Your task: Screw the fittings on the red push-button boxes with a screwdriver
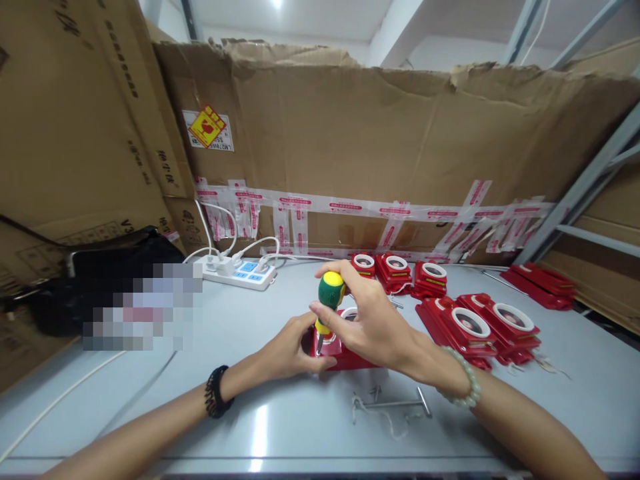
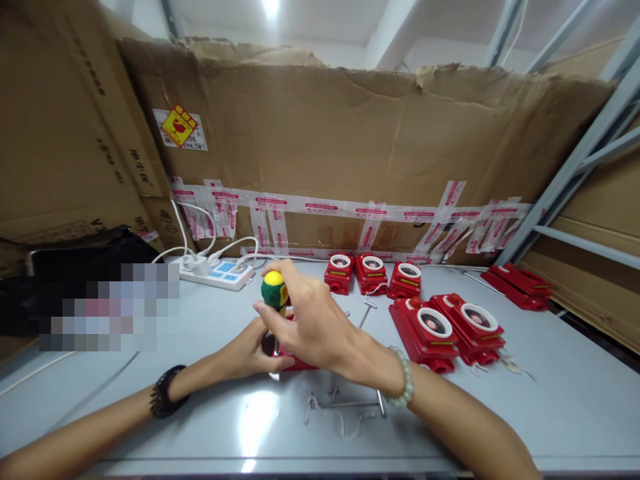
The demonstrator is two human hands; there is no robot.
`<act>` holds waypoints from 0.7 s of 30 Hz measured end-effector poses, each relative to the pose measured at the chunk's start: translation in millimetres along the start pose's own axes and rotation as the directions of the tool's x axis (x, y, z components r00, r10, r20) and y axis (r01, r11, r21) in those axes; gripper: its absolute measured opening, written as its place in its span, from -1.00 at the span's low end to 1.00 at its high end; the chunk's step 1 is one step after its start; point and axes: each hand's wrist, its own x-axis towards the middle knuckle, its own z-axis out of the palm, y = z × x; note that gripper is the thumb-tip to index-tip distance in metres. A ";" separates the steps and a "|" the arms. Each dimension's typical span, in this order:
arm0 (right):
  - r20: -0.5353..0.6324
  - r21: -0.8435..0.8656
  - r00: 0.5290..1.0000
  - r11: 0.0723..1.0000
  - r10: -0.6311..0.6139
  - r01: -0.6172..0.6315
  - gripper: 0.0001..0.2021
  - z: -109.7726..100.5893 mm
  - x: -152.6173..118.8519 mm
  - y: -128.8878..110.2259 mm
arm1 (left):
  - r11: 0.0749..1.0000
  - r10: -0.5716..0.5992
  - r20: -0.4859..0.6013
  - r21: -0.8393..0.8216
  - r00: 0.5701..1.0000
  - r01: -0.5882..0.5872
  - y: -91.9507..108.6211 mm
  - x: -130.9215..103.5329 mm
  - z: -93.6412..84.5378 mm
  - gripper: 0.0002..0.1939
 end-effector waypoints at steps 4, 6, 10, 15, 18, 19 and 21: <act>0.011 -0.026 1.000 0.999 -0.024 0.024 -0.73 1.2 -0.6 0.7 | 1.000 0.000 -0.009 0.026 1.000 0.000 -0.9 1.5 2.6 -0.53; 0.032 -0.047 0.998 0.998 -0.046 0.048 -0.72 1.0 0.6 0.1 | 0.999 -0.004 -0.021 0.033 1.000 0.004 -1.5 2.0 3.9 -0.58; 0.152 -0.085 0.988 0.996 -0.025 0.039 -0.75 -3.4 6.7 -7.2 | 0.999 -0.006 -0.023 0.054 1.000 0.007 -4.1 2.1 5.2 -0.69; 0.218 -0.225 0.975 0.974 0.054 -0.004 -0.88 -11.6 14.3 -21.6 | 0.991 -0.034 -0.057 0.124 0.998 0.041 -7.4 1.1 5.9 -0.72; 0.210 -0.353 0.976 0.935 0.057 0.021 -0.92 -15.5 15.8 -26.3 | 0.988 -0.052 -0.052 0.140 0.997 0.058 -7.9 1.5 5.9 -0.74; 0.216 -0.388 0.975 0.921 0.055 0.034 -0.93 -16.8 16.0 -27.1 | 0.989 -0.050 -0.046 0.134 0.998 0.056 -8.3 1.9 5.8 -0.75; 0.242 -0.437 0.969 0.897 0.049 0.064 -0.94 -19.2 16.1 -28.3 | 0.993 -0.047 -0.042 0.107 0.998 0.051 -9.9 2.6 5.5 -0.78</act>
